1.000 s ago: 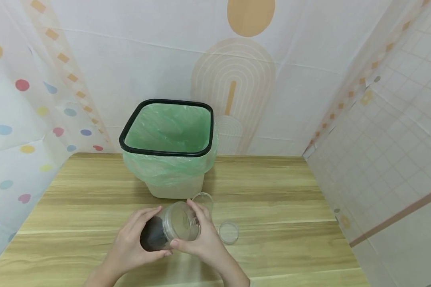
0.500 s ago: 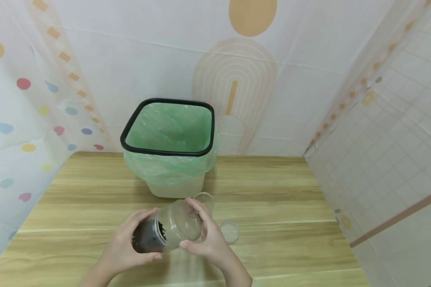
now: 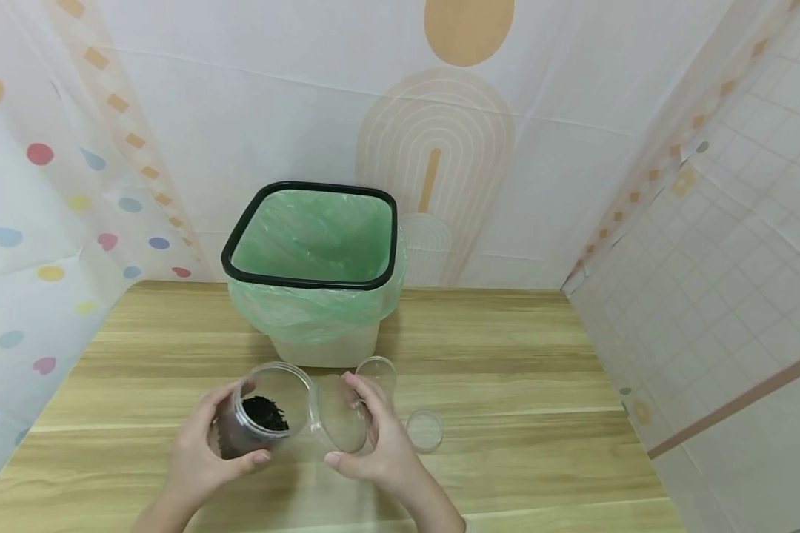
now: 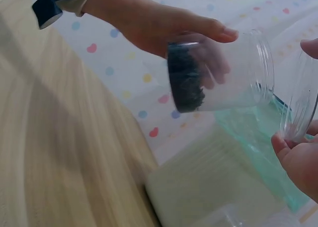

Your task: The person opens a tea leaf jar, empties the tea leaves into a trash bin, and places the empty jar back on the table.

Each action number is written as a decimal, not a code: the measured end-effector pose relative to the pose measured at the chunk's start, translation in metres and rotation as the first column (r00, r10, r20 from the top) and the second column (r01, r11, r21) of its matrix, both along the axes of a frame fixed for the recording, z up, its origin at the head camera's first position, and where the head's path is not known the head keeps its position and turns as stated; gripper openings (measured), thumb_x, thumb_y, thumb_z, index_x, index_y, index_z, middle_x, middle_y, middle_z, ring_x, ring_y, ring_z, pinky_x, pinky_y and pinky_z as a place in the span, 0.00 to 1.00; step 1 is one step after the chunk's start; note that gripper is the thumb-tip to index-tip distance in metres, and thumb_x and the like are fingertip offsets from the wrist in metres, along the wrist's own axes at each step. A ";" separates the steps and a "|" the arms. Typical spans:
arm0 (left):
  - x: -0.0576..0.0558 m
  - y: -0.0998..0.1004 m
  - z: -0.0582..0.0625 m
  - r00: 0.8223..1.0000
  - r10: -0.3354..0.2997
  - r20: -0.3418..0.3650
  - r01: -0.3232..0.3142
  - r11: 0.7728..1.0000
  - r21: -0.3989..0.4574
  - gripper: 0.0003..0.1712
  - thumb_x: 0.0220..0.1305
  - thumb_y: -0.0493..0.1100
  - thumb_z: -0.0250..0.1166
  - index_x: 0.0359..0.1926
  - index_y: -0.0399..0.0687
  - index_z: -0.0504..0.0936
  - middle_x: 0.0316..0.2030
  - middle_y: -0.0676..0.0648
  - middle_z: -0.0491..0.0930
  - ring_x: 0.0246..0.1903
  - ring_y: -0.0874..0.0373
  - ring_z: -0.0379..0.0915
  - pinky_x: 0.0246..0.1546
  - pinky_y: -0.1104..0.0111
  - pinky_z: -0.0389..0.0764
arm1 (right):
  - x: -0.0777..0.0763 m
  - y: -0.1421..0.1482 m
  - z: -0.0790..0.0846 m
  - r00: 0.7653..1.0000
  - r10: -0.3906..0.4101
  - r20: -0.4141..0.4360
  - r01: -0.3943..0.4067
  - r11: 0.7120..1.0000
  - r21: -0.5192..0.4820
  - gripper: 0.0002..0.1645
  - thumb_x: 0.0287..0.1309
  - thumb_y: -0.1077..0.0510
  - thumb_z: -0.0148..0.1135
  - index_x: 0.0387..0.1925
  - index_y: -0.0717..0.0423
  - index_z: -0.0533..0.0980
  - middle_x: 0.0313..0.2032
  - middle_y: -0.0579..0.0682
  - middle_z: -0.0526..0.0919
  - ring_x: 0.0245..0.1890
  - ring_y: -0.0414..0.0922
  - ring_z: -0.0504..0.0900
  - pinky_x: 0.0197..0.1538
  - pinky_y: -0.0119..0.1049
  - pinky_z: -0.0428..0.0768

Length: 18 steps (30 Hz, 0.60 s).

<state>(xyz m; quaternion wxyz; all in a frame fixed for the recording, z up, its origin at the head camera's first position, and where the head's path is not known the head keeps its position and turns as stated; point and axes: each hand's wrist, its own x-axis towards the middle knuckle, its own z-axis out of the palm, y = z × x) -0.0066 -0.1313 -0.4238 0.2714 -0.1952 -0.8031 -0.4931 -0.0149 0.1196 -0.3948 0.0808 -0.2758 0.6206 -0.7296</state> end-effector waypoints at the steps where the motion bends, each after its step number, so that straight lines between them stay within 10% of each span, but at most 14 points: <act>1: -0.001 -0.002 0.000 1.000 0.004 -0.018 -0.004 1.000 0.020 0.54 0.23 0.46 0.83 0.57 0.33 0.70 0.51 0.49 0.73 0.53 0.69 0.65 0.55 0.81 0.62 | 0.001 -0.001 0.000 1.000 -0.016 0.011 0.016 0.999 0.034 0.52 0.43 0.67 0.67 0.69 0.63 0.52 0.65 0.60 0.55 0.64 0.45 0.57 0.65 0.26 0.55; 10: -0.006 -0.019 -0.003 0.996 0.012 -0.090 0.001 0.991 0.136 0.55 0.18 0.37 0.83 0.56 0.27 0.69 0.49 0.41 0.74 0.52 0.62 0.70 0.53 0.80 0.66 | 0.007 -0.014 -0.007 0.990 -0.127 -0.069 0.144 0.907 0.396 0.56 0.39 0.55 0.75 0.68 0.41 0.55 0.63 0.46 0.58 0.60 0.45 0.59 0.64 0.42 0.61; 18: -0.003 -0.024 -0.004 0.996 0.055 -0.070 -0.041 0.983 0.182 0.54 0.19 0.33 0.82 0.56 0.25 0.68 0.51 0.40 0.73 0.53 0.61 0.69 0.53 0.79 0.66 | 0.007 -0.029 -0.029 0.972 -0.125 -0.199 0.214 0.822 0.527 0.55 0.34 0.47 0.78 0.64 0.45 0.59 0.58 0.42 0.59 0.52 0.46 0.64 0.53 0.38 0.71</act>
